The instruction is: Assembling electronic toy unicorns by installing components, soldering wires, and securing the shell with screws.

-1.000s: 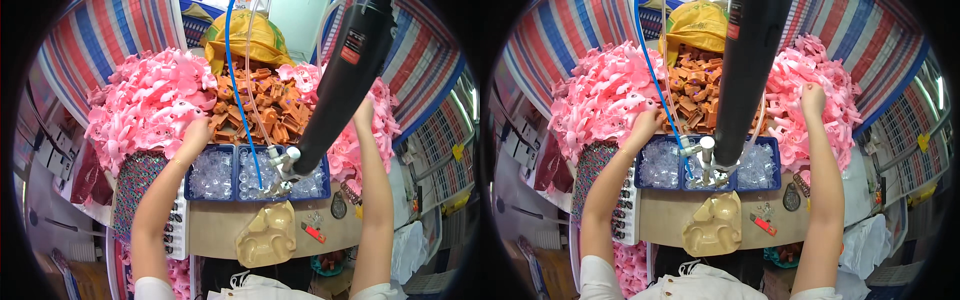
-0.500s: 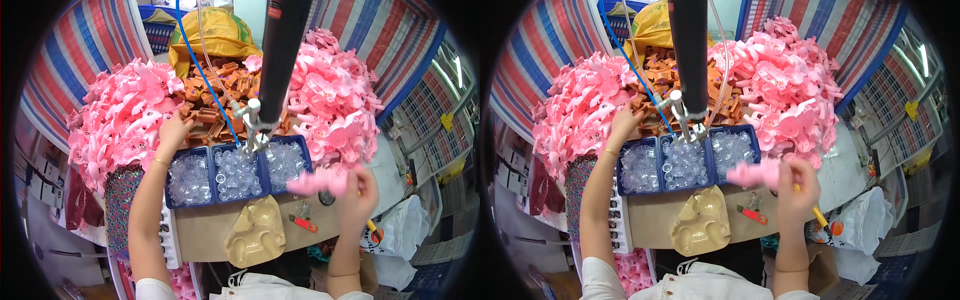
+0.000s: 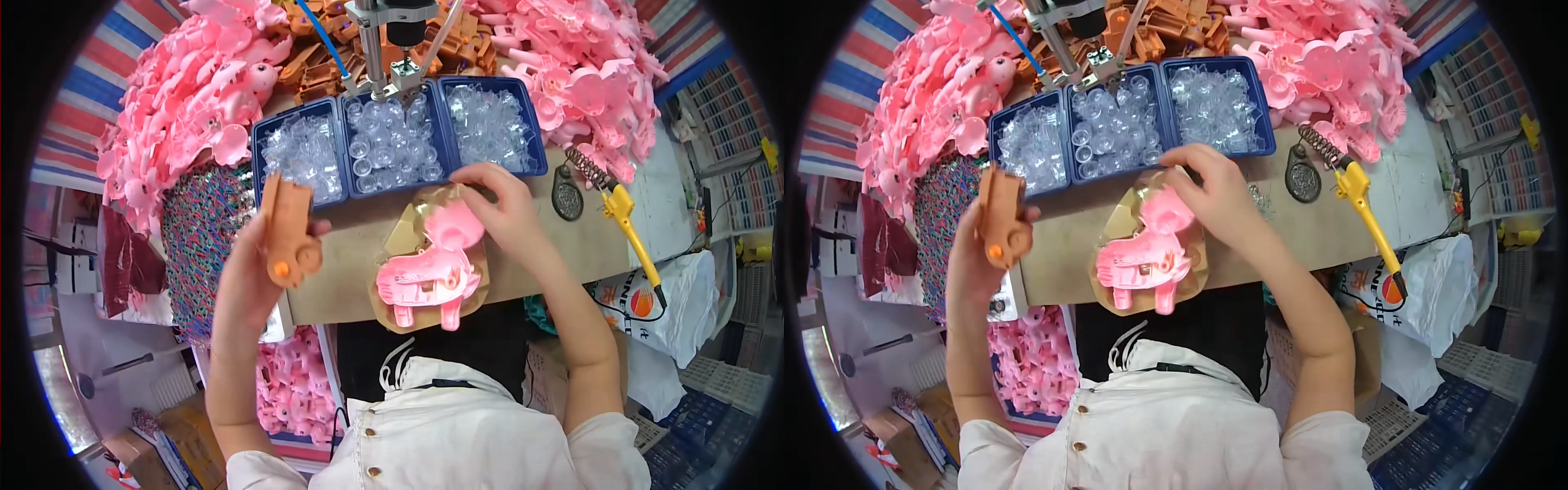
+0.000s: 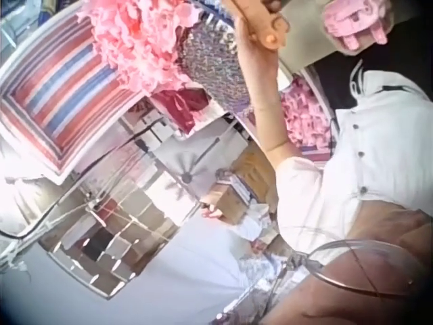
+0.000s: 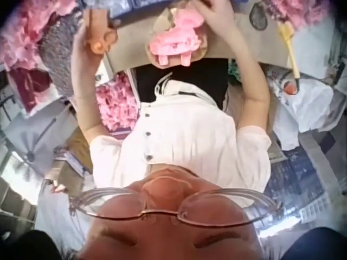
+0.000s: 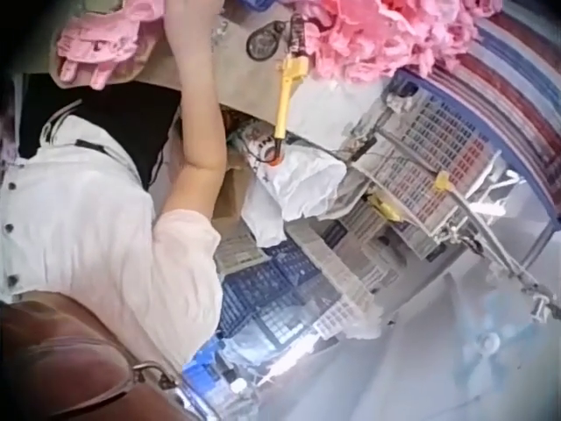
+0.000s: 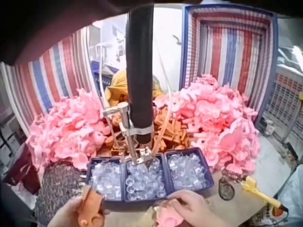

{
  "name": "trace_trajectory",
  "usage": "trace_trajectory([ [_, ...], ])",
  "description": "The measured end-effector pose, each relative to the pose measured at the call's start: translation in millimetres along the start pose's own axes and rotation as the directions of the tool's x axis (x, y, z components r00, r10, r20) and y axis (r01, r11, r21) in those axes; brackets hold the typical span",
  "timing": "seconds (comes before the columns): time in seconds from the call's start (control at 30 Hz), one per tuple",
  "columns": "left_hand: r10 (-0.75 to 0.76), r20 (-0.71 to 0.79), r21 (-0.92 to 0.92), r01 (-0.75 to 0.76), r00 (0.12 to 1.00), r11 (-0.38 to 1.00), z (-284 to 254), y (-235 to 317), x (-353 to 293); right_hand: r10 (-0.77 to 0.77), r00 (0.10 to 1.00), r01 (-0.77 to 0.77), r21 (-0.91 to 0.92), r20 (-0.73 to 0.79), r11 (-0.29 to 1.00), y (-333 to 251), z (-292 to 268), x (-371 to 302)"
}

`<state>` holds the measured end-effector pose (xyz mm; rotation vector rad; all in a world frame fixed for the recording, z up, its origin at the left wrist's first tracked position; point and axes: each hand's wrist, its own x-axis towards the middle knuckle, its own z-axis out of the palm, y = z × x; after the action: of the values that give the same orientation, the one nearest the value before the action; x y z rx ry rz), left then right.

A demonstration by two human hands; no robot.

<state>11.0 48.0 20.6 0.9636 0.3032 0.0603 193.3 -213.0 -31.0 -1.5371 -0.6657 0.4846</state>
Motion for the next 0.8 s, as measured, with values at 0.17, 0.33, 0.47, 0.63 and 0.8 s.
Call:
trace_trajectory([
  [0.17,-0.049,-0.140,-0.219,0.018,0.989,0.975,2,-56,-43,-0.138,0.927,0.370,-0.805,0.347,0.464,-25,36,-83],
  [0.33,-0.035,-0.214,-0.251,-0.020,0.976,0.968,52,-92,-37,-0.160,0.951,0.308,-0.753,0.266,0.581,-14,40,-99],
  [0.47,-0.037,-0.233,-0.288,-0.032,0.972,0.957,80,-111,-26,0.231,0.963,-0.259,0.234,0.141,0.937,-30,65,-86],
  [0.63,-0.184,-0.080,-0.330,0.148,0.980,0.932,59,-77,-27,0.253,0.945,-0.313,0.355,0.206,0.881,-43,40,-74],
  [0.8,-0.321,0.005,0.333,0.302,0.947,0.894,44,-46,-17,-0.002,0.968,0.058,-0.215,0.251,0.975,-48,35,-72],
])
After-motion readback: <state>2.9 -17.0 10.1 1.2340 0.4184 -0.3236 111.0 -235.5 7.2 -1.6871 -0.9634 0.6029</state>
